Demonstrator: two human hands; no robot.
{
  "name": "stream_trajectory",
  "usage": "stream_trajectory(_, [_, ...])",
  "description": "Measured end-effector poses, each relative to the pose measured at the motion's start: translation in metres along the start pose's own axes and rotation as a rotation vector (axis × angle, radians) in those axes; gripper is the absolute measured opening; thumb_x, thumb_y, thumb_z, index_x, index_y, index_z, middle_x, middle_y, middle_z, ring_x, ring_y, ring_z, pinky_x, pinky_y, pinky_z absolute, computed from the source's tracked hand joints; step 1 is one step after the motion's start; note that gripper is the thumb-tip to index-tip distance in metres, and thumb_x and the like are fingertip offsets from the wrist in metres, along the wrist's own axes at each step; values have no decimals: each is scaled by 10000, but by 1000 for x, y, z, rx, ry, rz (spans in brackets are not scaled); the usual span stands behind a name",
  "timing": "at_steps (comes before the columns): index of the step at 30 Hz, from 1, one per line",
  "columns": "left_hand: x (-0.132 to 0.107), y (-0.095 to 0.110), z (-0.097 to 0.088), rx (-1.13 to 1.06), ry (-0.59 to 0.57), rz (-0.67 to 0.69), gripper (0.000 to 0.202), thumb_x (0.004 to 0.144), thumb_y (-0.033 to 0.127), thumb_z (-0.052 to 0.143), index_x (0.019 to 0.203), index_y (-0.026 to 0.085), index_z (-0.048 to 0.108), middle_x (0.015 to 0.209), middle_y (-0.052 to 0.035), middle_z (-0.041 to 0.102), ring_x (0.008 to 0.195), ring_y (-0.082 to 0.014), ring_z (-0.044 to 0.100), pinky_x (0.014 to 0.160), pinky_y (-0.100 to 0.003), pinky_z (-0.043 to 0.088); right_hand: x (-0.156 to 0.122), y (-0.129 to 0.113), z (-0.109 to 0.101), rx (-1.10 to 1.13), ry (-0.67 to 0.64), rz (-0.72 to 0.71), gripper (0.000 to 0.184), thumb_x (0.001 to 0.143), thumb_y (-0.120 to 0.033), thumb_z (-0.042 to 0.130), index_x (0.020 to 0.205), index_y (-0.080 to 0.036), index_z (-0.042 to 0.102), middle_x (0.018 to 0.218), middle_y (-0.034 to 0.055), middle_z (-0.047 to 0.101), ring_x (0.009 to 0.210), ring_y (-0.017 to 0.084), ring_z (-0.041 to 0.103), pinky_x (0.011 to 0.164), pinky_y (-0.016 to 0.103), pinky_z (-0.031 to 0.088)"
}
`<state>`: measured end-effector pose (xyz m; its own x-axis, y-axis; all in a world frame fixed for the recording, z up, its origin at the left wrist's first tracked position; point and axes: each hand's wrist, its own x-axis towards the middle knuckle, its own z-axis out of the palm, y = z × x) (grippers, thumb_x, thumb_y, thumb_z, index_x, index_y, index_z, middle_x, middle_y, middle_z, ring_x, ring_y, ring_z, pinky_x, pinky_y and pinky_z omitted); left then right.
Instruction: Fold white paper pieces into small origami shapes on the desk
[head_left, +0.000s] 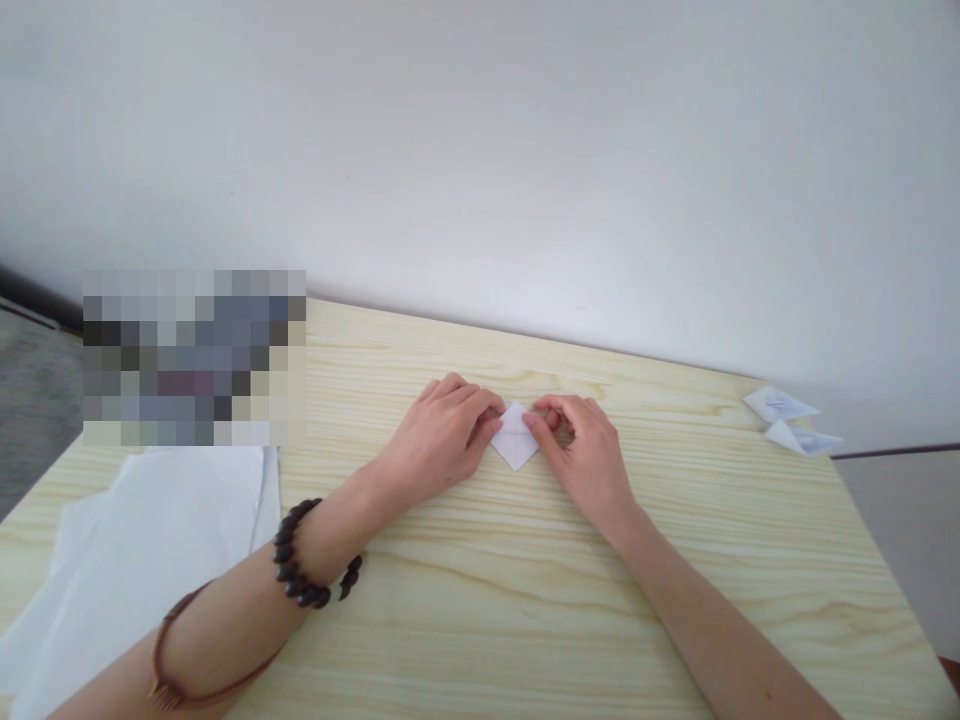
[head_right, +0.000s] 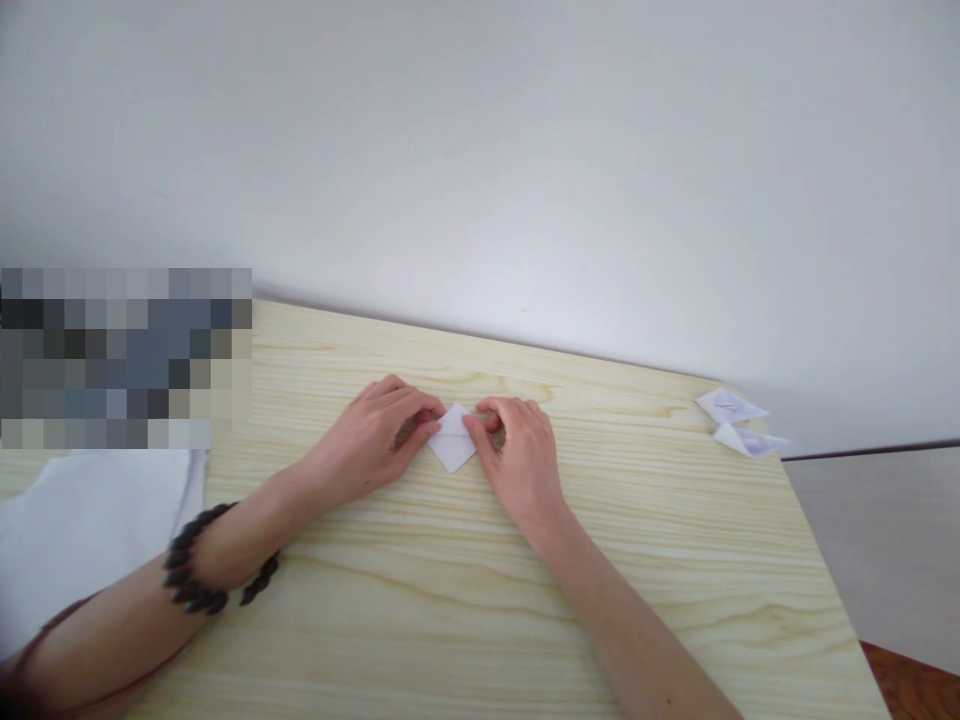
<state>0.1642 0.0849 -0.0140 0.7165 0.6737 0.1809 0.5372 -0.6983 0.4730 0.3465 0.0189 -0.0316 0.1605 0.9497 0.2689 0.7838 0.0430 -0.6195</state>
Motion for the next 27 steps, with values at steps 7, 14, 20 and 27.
stream_trajectory(7, [0,-1,3,0,30,4,131,886,181,503,973,170,599,936,-63,664,933,-233,535,838,-398,450,1,-1,-1,-2,-21,-9,149,882,-332,581,894,-195,637,748,26,632,731,185,551,728,337,427])
stream_trajectory(14, [-1,-2,3,36,48,31,184,922,183,444,984,162,616,954,-74,670,904,-225,545,826,-392,450,1,-1,-2,-22,-38,-36,128,901,-294,555,885,-195,636,765,29,634,734,185,535,713,330,415])
stream_trajectory(20, [-1,-2,4,67,84,34,177,921,301,524,937,172,644,911,-57,668,875,-212,560,816,-365,447,1,-1,-2,-29,-42,-58,131,906,-281,552,880,-190,642,777,31,638,756,188,543,734,337,414])
stream_trajectory(27, [-1,-2,8,50,113,5,155,922,265,532,896,182,661,885,-43,665,852,-195,558,813,-348,444,1,-1,-2,1,-36,-70,142,910,-268,539,864,-199,654,819,42,647,776,187,561,727,327,431])
